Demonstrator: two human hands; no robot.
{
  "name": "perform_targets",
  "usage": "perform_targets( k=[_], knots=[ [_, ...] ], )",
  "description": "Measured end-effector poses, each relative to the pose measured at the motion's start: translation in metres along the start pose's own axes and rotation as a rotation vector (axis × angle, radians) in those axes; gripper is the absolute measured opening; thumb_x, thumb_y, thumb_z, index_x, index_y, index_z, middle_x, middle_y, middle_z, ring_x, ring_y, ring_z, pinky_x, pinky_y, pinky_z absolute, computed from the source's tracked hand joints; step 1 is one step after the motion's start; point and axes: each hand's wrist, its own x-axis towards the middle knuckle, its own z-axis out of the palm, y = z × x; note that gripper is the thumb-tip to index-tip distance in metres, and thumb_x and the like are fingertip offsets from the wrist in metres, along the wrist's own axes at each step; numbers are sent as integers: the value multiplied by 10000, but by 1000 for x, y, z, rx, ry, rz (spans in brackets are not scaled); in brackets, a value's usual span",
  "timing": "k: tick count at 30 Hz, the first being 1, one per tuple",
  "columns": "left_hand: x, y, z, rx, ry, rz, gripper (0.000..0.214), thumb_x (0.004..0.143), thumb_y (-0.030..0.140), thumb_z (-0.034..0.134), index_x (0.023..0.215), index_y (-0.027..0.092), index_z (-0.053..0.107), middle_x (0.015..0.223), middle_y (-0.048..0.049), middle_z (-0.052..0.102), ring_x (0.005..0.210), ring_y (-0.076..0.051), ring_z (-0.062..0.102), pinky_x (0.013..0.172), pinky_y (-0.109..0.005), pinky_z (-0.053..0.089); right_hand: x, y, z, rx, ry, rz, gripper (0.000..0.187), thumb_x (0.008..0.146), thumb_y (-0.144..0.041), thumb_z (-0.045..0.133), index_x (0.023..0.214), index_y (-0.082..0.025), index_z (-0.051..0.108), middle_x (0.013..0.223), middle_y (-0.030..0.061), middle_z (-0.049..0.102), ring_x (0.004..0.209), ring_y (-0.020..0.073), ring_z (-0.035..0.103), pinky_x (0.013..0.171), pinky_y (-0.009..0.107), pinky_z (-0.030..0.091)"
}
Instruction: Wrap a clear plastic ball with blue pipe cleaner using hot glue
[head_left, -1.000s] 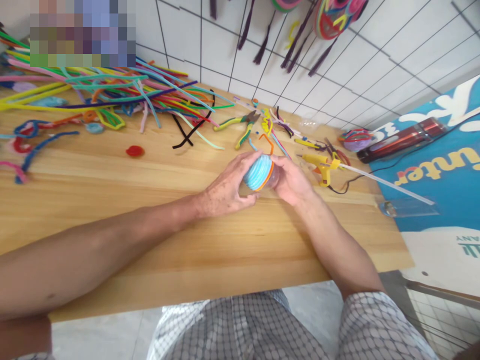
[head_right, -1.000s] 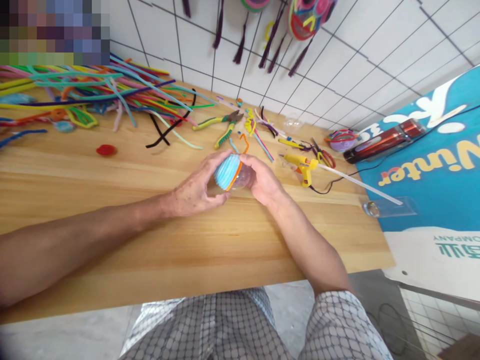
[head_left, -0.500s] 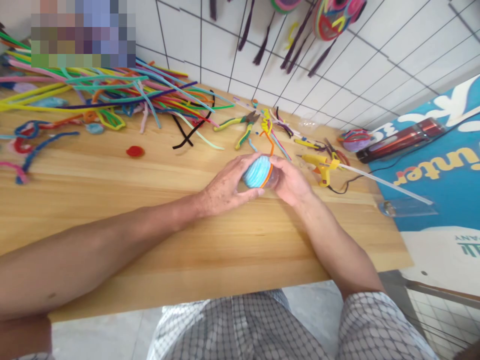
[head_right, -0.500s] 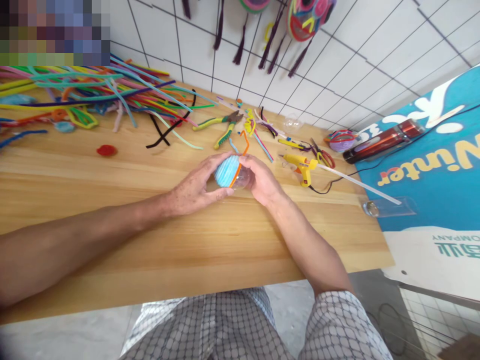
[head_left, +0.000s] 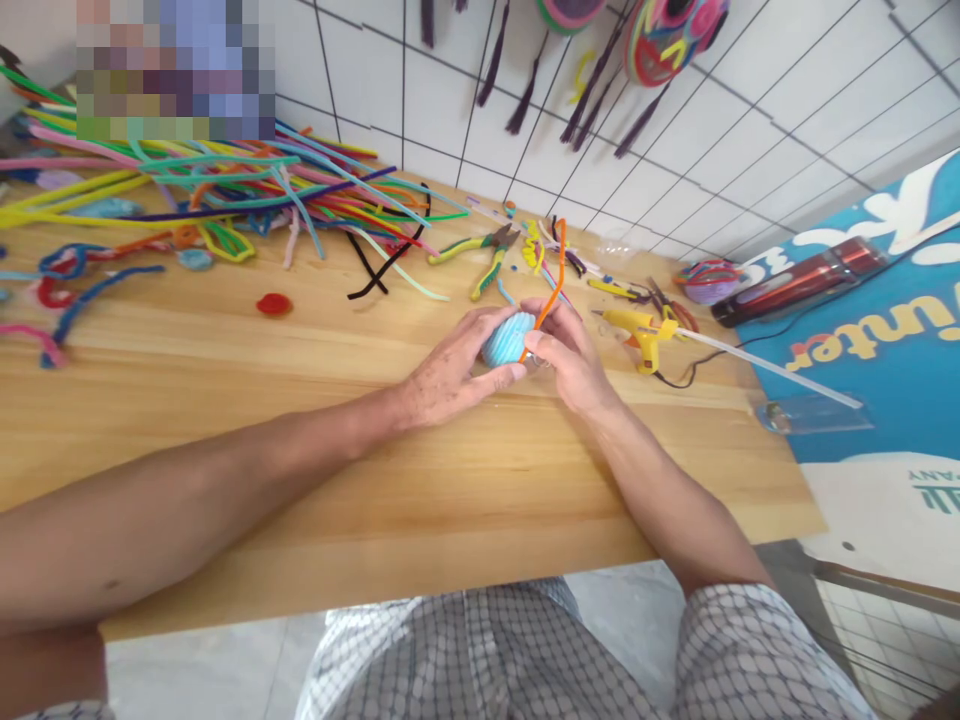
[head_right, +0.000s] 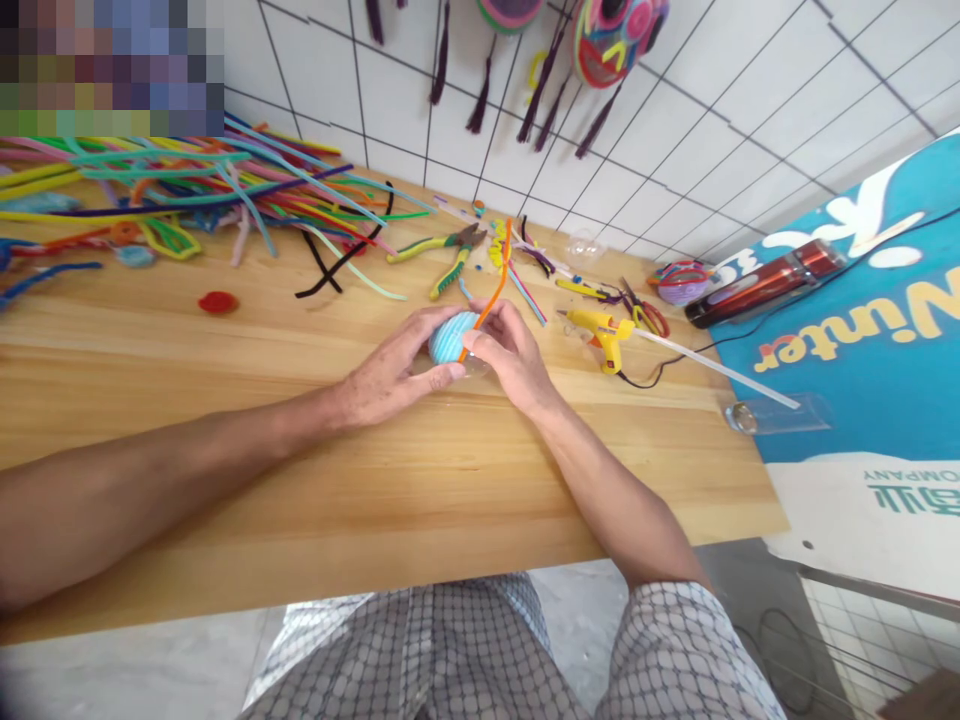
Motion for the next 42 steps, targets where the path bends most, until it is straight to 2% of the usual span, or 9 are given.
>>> perform_targets(
  k=[5,9,17,22,30,37,42],
  knots=[
    [0,-1,1,13,17,63,619,1004,453,675,1538,232,454,1536,-176,553,1450,-319,541,1231,-545,460,0,1,-2,9,-42,9,461,769,-494,850,1150,-302,679,1193,18,743,1176,263,679,1030,438,579],
    [-1,-3,2,27,19,109,629,976,411,698,1527,235,452,1538,-173,545,1466,-316,529,1248,-540,443,1,2,-3,44,-36,33,444,784,-500,848,1152,-311,686,1189,19,752,1154,253,687,997,422,595],
    [1,2,1,-13,0,37,610,993,484,693,1501,224,477,1543,-184,567,1437,-327,568,1214,-536,474,-4,2,-1,-29,-71,9,514,773,-509,865,1199,-306,661,1218,19,729,1095,239,672,951,394,577],
    [1,4,1,-11,-7,60,547,1001,452,675,1464,222,498,1546,-183,575,1454,-319,566,1223,-541,472,-4,0,-1,37,-56,40,420,796,-451,845,1160,-306,695,1188,-3,740,1075,210,675,949,356,562],
    [1,3,2,-20,-38,61,542,996,419,677,1470,241,483,1616,-185,534,1482,-311,549,1238,-566,458,-2,2,0,28,-30,56,358,762,-467,844,1043,-276,731,1020,-7,736,980,203,661,926,358,545],
    [1,4,1,10,-39,48,532,988,418,678,1449,217,506,1569,-187,567,1460,-315,563,1223,-555,473,-4,1,0,46,-28,21,316,792,-444,826,1048,-279,744,1070,4,759,1051,212,677,983,366,538],
    [0,3,2,8,-40,46,534,987,399,676,1455,219,493,1598,-188,547,1478,-320,555,1234,-565,462,-4,4,1,44,-37,27,408,759,-506,877,1063,-278,729,1041,1,747,1031,218,688,956,375,563]
  ],
)
